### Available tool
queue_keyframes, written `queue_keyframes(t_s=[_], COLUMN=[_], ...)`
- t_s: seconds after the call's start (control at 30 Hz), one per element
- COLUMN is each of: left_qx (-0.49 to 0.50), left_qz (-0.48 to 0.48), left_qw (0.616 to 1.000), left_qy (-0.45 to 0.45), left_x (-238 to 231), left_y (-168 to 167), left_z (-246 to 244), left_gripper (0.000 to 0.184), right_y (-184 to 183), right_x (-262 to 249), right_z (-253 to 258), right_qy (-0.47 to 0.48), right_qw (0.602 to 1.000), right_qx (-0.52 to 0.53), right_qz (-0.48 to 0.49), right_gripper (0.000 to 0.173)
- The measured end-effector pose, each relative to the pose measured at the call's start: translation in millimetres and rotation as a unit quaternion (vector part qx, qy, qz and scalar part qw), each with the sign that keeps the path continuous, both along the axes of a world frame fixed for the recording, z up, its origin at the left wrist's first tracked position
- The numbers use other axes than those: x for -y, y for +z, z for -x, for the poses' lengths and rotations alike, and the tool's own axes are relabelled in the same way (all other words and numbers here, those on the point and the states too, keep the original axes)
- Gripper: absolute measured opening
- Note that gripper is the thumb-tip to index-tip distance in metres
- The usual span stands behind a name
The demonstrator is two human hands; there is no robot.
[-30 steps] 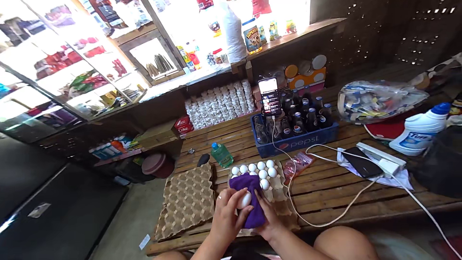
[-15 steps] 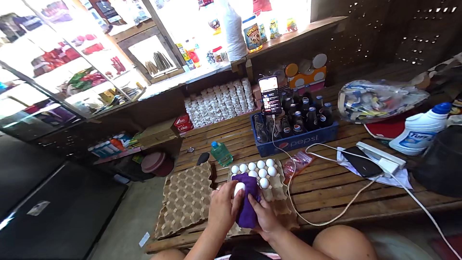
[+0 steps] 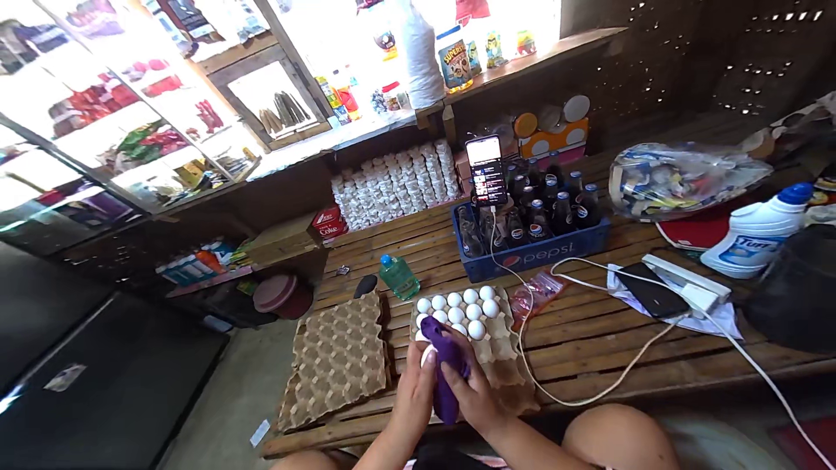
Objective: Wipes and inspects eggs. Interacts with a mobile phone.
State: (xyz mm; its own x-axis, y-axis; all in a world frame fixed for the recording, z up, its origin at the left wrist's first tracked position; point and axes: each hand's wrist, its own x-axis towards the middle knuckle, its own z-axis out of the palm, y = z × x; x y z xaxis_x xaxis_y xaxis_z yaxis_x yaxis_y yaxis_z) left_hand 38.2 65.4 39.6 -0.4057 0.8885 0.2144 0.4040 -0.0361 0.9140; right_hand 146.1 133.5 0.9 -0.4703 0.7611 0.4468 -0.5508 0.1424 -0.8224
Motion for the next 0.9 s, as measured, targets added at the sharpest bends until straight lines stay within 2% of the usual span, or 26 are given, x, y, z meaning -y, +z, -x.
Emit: queue_keyframes(t_s=[0.07,0.1,0.13,0.17,0.2,0.27,0.3,0.33,0.43,0.53,0.6,0.67,0.73,0.8,0.9], left_qx=[0.003,0.019,0.051,0.106,0.172,0.264,0.277,0.271,0.196,0.108,0.081,0.073,0.103,0.178,0.226], left_qz=[0.005,0.007,0.017,0.029,0.043,0.037,0.027,0.022,0.023,0.014,0.015,0.017,0.012,-0.003,-0.024], left_qw=[1.000,1.000,0.998,0.994,0.984,0.962,0.958,0.959,0.979,0.994,0.997,0.997,0.995,0.984,0.971], left_qy=[-0.012,-0.017,-0.014,-0.002,0.016,0.056,0.068,0.075,0.046,0.001,0.002,0.005,0.006,0.029,0.071], left_x=[0,0,0,0,-1,-2,-2,-2,2,1,-1,-1,0,0,-5], left_y=[-2,-3,-1,2,5,8,7,7,4,1,1,0,1,3,6], left_z=[-1,0,-1,-3,-4,-3,-2,-2,-3,-4,-6,-7,-8,-9,-6], left_gripper=[0.042,0.043,0.045,0.048,0.054,0.055,0.053,0.051,0.057,0.074,0.064,0.054,0.059,0.062,0.062], right_y=[15,17,14,9,0,-12,-14,-15,-13,-9,0,16,20,10,-8], right_x=[0,-1,1,4,6,5,5,4,-2,-6,-3,0,-1,1,0], right_z=[-8,-9,-8,-5,0,9,11,12,10,6,0,-9,-11,-6,6], right_qy=[0.048,0.057,0.052,0.034,0.004,-0.077,-0.105,-0.120,-0.121,-0.084,-0.026,0.025,0.047,0.035,-0.026], right_qw=[0.984,0.975,0.977,0.988,0.999,0.984,0.970,0.962,0.963,0.984,0.999,0.989,0.977,0.993,0.992], right_qx=[0.044,0.058,0.059,0.049,0.030,0.029,0.032,0.032,0.022,0.012,0.001,0.040,0.060,0.037,0.023], right_qz=[0.169,0.206,0.196,0.139,0.040,-0.159,-0.216,-0.243,-0.240,-0.158,-0.024,0.143,0.197,0.105,-0.124], right_gripper=[0.060,0.064,0.065,0.061,0.055,0.040,0.036,0.036,0.038,0.040,0.048,0.057,0.063,0.059,0.049])
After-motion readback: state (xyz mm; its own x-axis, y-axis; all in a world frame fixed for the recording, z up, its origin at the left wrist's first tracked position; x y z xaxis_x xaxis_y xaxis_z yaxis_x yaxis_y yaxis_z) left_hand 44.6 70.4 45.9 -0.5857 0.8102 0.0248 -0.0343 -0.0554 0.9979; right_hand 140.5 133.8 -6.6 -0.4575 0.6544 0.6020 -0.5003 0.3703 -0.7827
